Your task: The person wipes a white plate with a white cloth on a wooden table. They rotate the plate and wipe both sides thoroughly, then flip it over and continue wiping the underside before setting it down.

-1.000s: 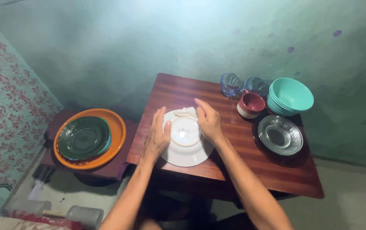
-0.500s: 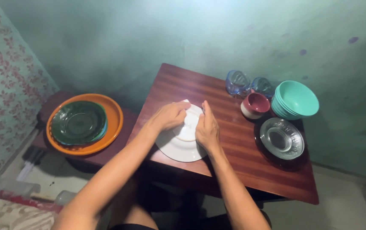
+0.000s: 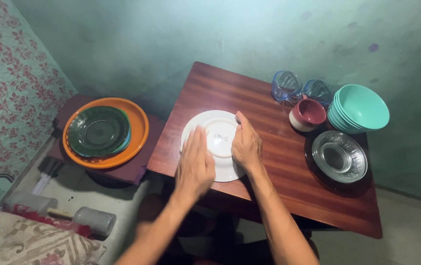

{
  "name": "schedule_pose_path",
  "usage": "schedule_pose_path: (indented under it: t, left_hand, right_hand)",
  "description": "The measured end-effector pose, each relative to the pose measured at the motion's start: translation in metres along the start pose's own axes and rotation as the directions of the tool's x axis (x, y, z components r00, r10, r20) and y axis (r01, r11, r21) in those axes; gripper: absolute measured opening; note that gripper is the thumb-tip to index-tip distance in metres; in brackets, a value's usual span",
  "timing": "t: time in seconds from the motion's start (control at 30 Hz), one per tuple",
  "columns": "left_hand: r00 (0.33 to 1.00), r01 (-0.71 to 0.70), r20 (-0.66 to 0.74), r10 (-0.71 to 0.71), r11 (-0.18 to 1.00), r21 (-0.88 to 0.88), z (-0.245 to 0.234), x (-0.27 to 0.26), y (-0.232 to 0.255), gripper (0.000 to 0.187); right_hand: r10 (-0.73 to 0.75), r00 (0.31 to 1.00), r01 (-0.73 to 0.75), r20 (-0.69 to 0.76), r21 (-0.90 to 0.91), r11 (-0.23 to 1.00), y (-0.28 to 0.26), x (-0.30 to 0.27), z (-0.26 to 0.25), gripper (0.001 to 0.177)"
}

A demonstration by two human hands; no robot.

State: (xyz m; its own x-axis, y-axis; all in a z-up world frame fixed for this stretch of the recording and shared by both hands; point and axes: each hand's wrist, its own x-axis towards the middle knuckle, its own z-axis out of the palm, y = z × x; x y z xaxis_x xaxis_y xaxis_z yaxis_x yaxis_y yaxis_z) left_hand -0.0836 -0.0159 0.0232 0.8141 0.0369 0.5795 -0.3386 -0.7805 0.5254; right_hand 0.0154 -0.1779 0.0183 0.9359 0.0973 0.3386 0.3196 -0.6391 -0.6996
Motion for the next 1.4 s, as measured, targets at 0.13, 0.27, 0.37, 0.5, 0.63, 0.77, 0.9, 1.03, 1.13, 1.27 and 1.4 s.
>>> schedule_pose_path:
  t: [0.13,0.27,0.37,0.5,0.63,0.77,0.9,1.03,1.13,1.27,1.4]
  left_hand:
    - [0.995,-0.029,0.099,0.033,0.999,-0.045,0.053,0.059,-0.064,0.053]
    - [0.893,0.116,0.449,-0.022,0.976,-0.183,0.079,0.104,-0.094,0.054]
    - [0.852,0.177,0.522,-0.048,0.964,-0.2,0.081,0.108,-0.099,0.057]
    - [0.958,-0.033,0.28,0.063,0.993,-0.111,0.062,0.072,-0.086,0.049]
    - [0.992,0.049,0.122,-0.044,0.998,-0.037,0.012,0.029,-0.026,0.052]
    - [0.99,0.115,0.083,-0.112,0.993,-0.037,-0.013,-0.02,0.01,0.059]
    - [0.989,0.103,0.1,-0.104,0.995,0.015,-0.027,-0.051,0.031,0.063]
    - [0.997,0.066,0.028,-0.065,0.997,-0.038,-0.012,-0.017,0.005,0.057]
    - [0.993,0.068,0.098,-0.063,0.997,-0.046,0.017,0.025,-0.03,0.059]
    - [0.98,0.016,0.198,0.007,0.994,-0.113,0.073,0.069,-0.091,0.046]
    - [0.948,0.076,0.317,-0.033,0.989,-0.124,0.081,0.075,-0.099,0.048]
  right_hand:
    - [0.036,0.999,-0.035,0.021,-0.019,0.999,0.0,0.0,-0.002,0.05]
    - [0.073,0.997,-0.073,0.017,-0.022,0.997,-0.013,-0.003,-0.006,0.05]
    - [0.093,0.995,-0.093,0.021,-0.004,0.996,-0.02,-0.001,-0.01,0.05]
    - [0.11,0.993,-0.109,0.039,-0.013,0.994,-0.016,-0.001,-0.01,0.051]
    - [0.117,0.992,-0.118,0.035,0.016,0.993,-0.019,0.0,-0.01,0.05]
    - [0.136,0.99,-0.136,0.037,0.011,0.991,-0.02,-0.002,-0.01,0.051]
    - [0.116,0.992,-0.116,0.04,0.011,0.993,-0.022,-0.003,-0.012,0.05]
    - [0.138,0.989,-0.137,0.056,-0.02,0.99,-0.015,-0.004,-0.01,0.05]
    - [0.106,0.993,-0.106,0.042,0.004,0.994,-0.016,-0.002,-0.013,0.051]
    - [0.111,0.993,-0.11,0.038,-0.012,0.994,-0.014,-0.002,-0.01,0.051]
    - [0.113,0.993,-0.112,0.038,-0.03,0.993,-0.008,-0.001,-0.008,0.051]
